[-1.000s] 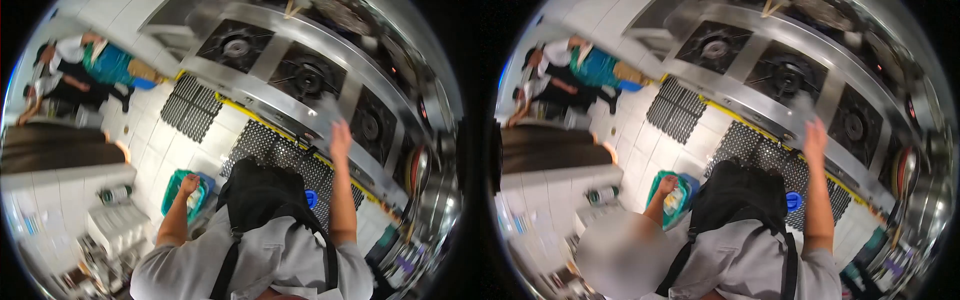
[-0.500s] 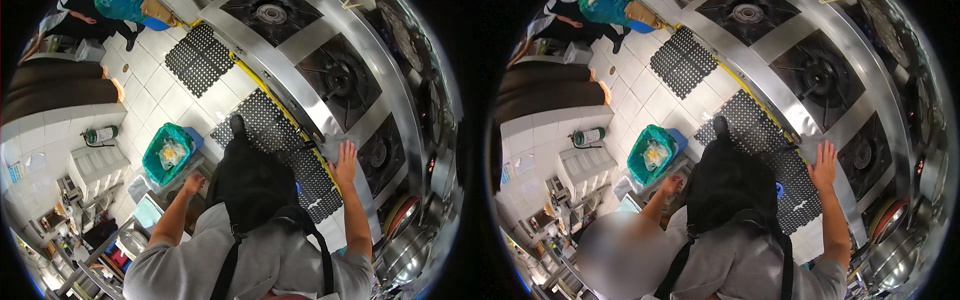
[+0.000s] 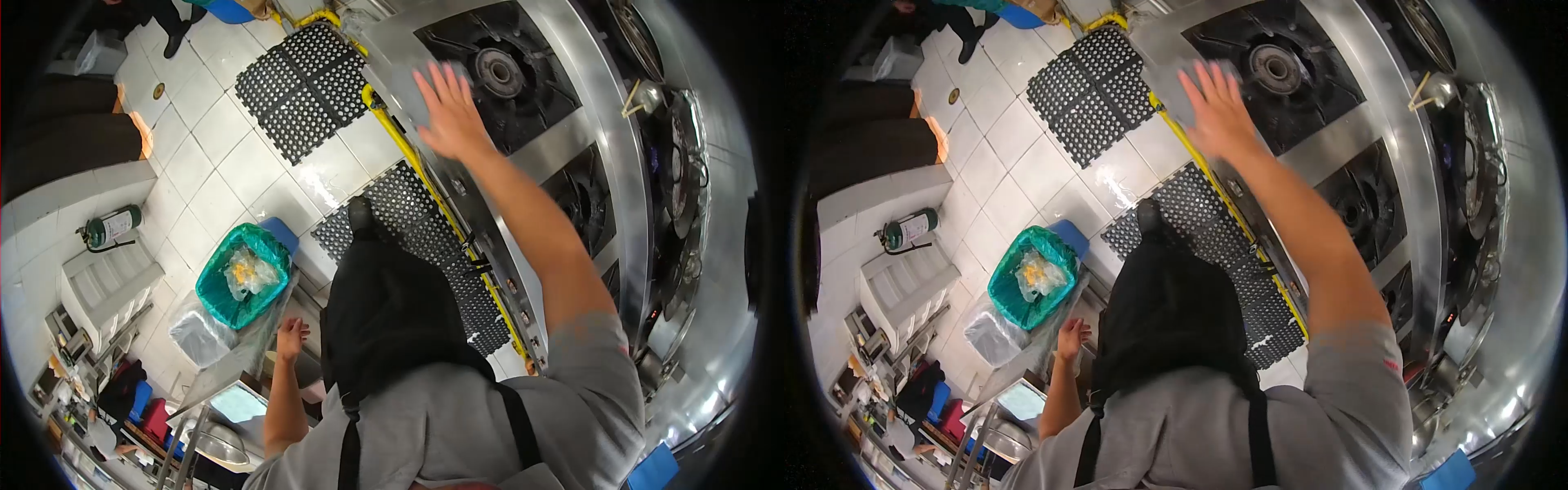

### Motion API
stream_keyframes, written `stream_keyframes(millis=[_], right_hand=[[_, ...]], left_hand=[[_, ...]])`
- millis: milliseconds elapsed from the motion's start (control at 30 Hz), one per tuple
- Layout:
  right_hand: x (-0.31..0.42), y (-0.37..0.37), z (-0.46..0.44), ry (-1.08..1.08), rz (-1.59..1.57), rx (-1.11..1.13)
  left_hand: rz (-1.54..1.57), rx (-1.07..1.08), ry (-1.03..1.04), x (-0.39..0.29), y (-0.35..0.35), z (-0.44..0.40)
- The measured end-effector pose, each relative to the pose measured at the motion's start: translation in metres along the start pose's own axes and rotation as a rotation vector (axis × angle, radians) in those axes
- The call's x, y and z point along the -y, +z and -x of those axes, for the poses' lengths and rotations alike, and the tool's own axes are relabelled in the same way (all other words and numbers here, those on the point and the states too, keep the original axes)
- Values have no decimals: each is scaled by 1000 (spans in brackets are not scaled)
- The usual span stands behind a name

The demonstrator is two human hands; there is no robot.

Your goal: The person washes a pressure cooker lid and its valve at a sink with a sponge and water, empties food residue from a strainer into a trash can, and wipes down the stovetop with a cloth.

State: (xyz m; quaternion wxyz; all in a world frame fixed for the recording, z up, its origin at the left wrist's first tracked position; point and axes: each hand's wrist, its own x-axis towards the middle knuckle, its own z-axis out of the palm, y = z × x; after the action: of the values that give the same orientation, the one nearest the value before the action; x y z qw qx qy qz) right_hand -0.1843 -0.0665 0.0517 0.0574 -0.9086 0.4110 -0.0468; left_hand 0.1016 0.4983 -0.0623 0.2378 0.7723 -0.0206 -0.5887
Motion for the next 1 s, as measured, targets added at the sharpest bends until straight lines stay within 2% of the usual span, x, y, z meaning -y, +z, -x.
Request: stream_keyframes(millis=[100, 133, 200, 233, 300, 400, 500, 600, 700, 733, 867, 1000], right_hand=[[-9, 35, -117, -119, 94, -121], [-2, 25, -138, -125, 94, -112], [10, -1, -173, -62, 24, 119], [7, 11, -173, -75, 32, 129], [-14, 47, -155, -204, 35, -174], [-4, 10, -54, -180, 5, 40], [-8, -28, 82, -152, 9, 313], [-30, -34, 202, -110, 4, 537], [-38, -31, 186, -190, 35, 550], [-37, -29, 159, -237, -3, 479], [-20, -21, -16, -323, 18, 254], [-25, 24, -156, -410, 110, -11]], left_hand=[[107, -9, -37, 9, -10, 6], [114, -8, -45, 7, -12, 9], [68, -66, -88, 2, -16, 18], [91, -60, -104, 6, -21, 15], [90, -60, -149, 1, -23, 12], [81, -5, -211, 1, -16, -11], [-4, 60, -119, -9, 7, -38], [192, 132, -95, -16, 32, -52], [217, 108, -70, -43, 54, -31], [216, 115, -46, -46, 57, -28], [272, 62, -45, -26, 58, -14], [264, -59, -112, -8, 46, 7]])
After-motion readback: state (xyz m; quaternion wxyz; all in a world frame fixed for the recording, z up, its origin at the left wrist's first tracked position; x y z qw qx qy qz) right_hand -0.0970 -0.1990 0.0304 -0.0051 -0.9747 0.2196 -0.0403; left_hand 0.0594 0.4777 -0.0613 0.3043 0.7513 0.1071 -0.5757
